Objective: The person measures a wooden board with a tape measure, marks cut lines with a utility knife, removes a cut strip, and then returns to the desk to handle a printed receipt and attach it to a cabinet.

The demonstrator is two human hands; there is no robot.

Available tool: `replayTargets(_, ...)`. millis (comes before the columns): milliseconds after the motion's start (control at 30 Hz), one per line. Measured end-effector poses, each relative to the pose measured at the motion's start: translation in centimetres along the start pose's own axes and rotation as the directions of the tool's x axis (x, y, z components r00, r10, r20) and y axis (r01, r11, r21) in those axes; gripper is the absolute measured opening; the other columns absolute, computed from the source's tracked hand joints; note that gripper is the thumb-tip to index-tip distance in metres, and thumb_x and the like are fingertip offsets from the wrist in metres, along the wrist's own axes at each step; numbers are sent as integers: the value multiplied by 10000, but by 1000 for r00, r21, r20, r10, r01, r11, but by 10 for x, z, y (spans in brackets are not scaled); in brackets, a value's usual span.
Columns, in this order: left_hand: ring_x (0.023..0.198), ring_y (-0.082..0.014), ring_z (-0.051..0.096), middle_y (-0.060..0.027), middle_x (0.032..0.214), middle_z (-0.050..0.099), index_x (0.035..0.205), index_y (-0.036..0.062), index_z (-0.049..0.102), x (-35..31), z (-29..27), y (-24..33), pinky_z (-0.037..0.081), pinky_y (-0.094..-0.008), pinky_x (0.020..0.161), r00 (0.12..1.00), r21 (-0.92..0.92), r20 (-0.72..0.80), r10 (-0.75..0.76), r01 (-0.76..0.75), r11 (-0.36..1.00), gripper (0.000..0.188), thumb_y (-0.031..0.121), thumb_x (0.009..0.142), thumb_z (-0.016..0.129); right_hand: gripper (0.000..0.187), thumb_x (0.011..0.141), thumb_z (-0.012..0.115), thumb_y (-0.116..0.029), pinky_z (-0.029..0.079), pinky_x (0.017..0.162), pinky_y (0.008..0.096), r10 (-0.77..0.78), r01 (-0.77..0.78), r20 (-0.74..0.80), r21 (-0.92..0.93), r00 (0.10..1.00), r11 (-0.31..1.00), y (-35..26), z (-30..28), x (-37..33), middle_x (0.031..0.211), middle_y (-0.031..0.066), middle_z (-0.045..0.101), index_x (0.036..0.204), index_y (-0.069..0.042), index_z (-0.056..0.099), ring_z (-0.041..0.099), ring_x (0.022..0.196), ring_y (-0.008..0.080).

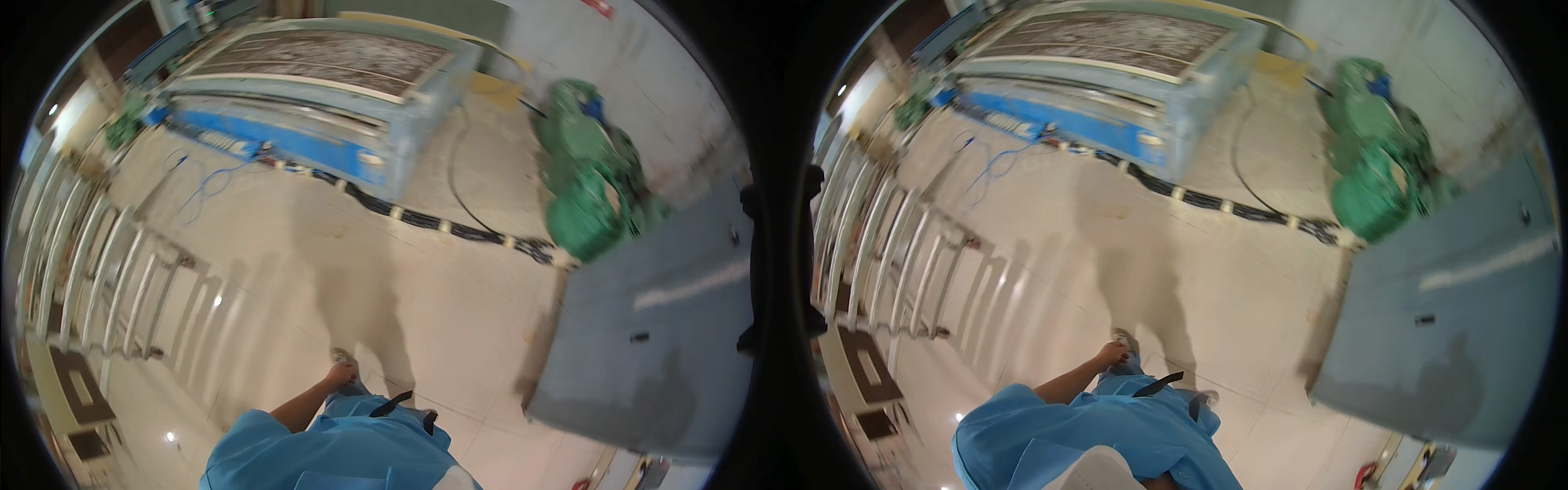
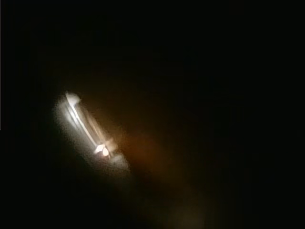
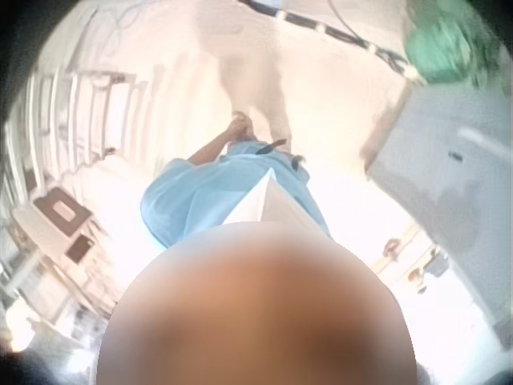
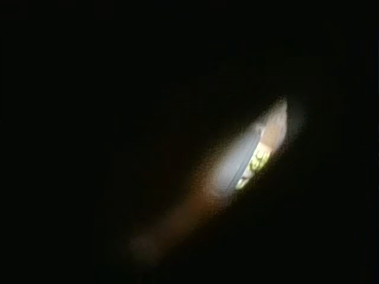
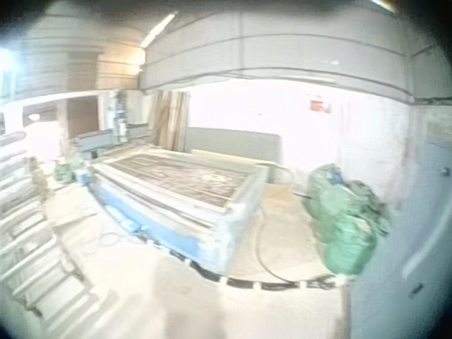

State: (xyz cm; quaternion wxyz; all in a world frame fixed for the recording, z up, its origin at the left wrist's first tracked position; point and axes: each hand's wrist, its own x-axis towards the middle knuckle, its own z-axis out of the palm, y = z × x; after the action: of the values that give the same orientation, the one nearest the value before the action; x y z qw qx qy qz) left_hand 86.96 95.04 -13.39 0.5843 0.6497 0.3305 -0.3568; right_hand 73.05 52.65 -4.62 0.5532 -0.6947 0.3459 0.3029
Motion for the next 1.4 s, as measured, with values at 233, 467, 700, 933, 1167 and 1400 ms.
replayTargets(233, 834, -227, 714, -151, 947, 744, 1111, -7, 706, -14, -152, 60, 564, -363, 776, 953, 71, -203, 225, -215, 974, 419, 371, 950, 623, 284, 1045, 563, -215, 563, 918, 432, 123, -118, 128, -46, 984, 992, -105, 81, 19, 1140, 192, 715, 1154, 15, 690, 699, 1022, 323)
replayTargets(467, 903, -195, 672, -118, 1005, 714, 1174, -16, 668, 13, -246, 193, 542, -335, 826, 935, -190, -167, 314, -343, 920, 385, 320, 995, 610, 281, 1042, 569, -210, 570, 922, 433, 457, -447, 341, -113, 821, 888, -177, 120, 18, 1146, 185, 717, 1169, 10, 691, 703, 1035, 309)
replayTargets(700, 911, -180, 687, -88, 1030, 724, 1213, 34, 655, 89, -360, 265, 525, -321, 780, 977, -197, -72, 200, -210, 958, 378, 345, 1002, 613, 306, 1007, 631, -202, 588, 913, 403, 223, -230, 460, -43, 860, 972, -446, 103, 95, 1085, 151, 713, 1199, 33, 668, 709, 975, 254)
replayTargets(933, 862, -189, 683, -72, 1012, 710, 1163, 117, 630, 120, -543, 247, 559, -318, 772, 922, -503, -331, -202, 9, 864, 293, 325, 959, 656, 201, 931, 554, -167, 535, 728, 394, -578, 470, 206, 404, 790, 785, -784, 271, 345, 909, 152, 683, 1039, 0, 582, 663, 793, 256)
replayTargets(1167, 845, -209, 688, -109, 982, 703, 1119, 66, 632, 111, -667, 285, 558, -340, 730, 782, -595, -421, -459, 145, 791, 284, 300, 957, 624, 405, 914, 638, -393, 572, 650, 443, -551, 421, -637, -363, 539, 831, -1032, 315, 611, 870, 159, 692, 1077, -22, 628, 687, 734, 354)
replayTargets(1400, 932, -243, 695, -122, 1022, 702, 1182, 74, 631, 219, -783, 393, 570, -382, 804, 851, -371, -402, -339, 187, 909, 334, 359, 1015, 583, 543, 983, 608, -259, 496, 1007, 433, -354, 304, -627, -191, 695, 934, -1096, 300, 708, 1325, 231, 605, 1425, 38, 501, 621, 1172, 355)
